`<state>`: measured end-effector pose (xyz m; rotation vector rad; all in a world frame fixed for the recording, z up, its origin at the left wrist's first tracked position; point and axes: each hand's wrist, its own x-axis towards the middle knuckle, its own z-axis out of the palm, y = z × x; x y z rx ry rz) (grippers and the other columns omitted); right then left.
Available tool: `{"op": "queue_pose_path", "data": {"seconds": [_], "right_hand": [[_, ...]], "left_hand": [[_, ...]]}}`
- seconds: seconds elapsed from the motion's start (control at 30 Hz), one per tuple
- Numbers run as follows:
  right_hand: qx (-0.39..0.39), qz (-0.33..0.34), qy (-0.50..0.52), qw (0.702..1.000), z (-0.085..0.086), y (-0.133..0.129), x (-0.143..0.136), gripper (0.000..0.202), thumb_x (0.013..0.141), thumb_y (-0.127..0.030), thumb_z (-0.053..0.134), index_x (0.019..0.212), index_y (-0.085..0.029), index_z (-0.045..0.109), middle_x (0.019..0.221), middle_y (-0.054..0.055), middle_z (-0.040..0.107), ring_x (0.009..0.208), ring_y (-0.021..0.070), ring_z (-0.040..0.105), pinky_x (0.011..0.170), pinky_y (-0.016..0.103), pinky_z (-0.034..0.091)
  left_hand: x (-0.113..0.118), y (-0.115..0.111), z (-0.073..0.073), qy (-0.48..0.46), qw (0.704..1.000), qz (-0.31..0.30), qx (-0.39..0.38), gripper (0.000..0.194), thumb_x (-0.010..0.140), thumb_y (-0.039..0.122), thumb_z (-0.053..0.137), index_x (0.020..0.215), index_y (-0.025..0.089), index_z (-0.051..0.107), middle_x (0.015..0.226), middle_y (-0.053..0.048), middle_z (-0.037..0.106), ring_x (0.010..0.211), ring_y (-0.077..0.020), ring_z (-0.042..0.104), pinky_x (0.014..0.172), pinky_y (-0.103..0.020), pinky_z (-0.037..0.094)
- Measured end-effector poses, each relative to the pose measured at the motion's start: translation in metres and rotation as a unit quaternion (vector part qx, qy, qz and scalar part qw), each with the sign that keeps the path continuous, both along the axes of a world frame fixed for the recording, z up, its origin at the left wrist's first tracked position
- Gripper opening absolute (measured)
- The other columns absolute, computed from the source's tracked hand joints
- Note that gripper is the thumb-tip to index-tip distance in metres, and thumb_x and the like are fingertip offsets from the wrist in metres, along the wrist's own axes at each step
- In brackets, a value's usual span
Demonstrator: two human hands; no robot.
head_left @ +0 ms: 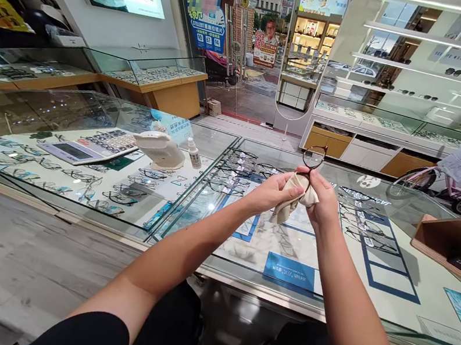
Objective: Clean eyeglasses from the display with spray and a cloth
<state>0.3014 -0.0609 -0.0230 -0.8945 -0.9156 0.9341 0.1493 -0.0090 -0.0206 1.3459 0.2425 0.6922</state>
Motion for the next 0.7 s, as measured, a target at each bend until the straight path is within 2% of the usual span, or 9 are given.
{"op": "queue_pose_path", "data": {"seconds": [0.13, 0.23, 0.37, 0.53, 0.7], "right_hand": [[0.000, 0.001, 0.007, 1.000, 0.001, 0.000, 0.001, 0.046, 0.077, -0.064, 0.087, 0.100, -0.024, 0.086, 0.094, 0.006, 0.082, 0.081, 0.0218, 0.072, 0.070, 0.033, 0.057], [0.008, 0.014, 0.005, 1.000, -0.002, 0.000, -0.001, 0.043, 0.080, -0.063, 0.086, 0.102, -0.026, 0.086, 0.093, 0.004, 0.081, 0.081, 0.0206, 0.072, 0.070, 0.032, 0.056], [0.026, 0.030, -0.011, 0.999, -0.007, 0.001, -0.006, 0.039, 0.087, -0.061, 0.083, 0.108, -0.028, 0.085, 0.102, 0.003, 0.080, 0.098, 0.0222, 0.074, 0.085, 0.032, 0.059], [0.040, 0.026, -0.049, 0.998, -0.010, 0.002, -0.007, 0.042, 0.090, -0.062, 0.079, 0.112, -0.027, 0.085, 0.113, 0.004, 0.080, 0.114, 0.0242, 0.071, 0.106, 0.037, 0.054], [0.040, 0.027, -0.074, 0.996, -0.009, 0.002, -0.007, 0.043, 0.090, -0.064, 0.078, 0.111, -0.027, 0.085, 0.109, 0.005, 0.079, 0.121, 0.0258, 0.068, 0.108, 0.040, 0.054]], "left_hand": [[0.000, -0.001, 0.000, 0.004, 1.000, -0.003, 0.009, 0.069, 0.074, 0.058, 0.094, 0.120, 0.014, 0.068, 0.087, -0.001, 0.068, 0.068, -0.0092, 0.058, 0.062, -0.021, 0.042], [0.004, -0.003, -0.003, 0.005, 1.000, 0.022, 0.005, 0.074, 0.075, 0.059, 0.092, 0.128, 0.016, 0.065, 0.084, 0.001, 0.067, 0.063, -0.0079, 0.055, 0.059, -0.021, 0.040], [0.010, -0.006, -0.006, -0.019, 0.996, 0.088, -0.001, 0.075, 0.079, 0.062, 0.089, 0.133, 0.016, 0.063, 0.088, 0.000, 0.070, 0.069, -0.0104, 0.060, 0.066, -0.023, 0.048], [0.015, -0.006, -0.010, -0.048, 0.987, 0.150, -0.004, 0.067, 0.081, 0.061, 0.087, 0.124, 0.014, 0.068, 0.091, -0.002, 0.072, 0.075, -0.0112, 0.061, 0.071, -0.023, 0.048], [0.017, -0.004, -0.011, -0.067, 0.982, 0.178, -0.005, 0.059, 0.083, 0.065, 0.084, 0.106, 0.013, 0.071, 0.078, 0.001, 0.066, 0.070, -0.0091, 0.055, 0.066, -0.021, 0.043]]}}
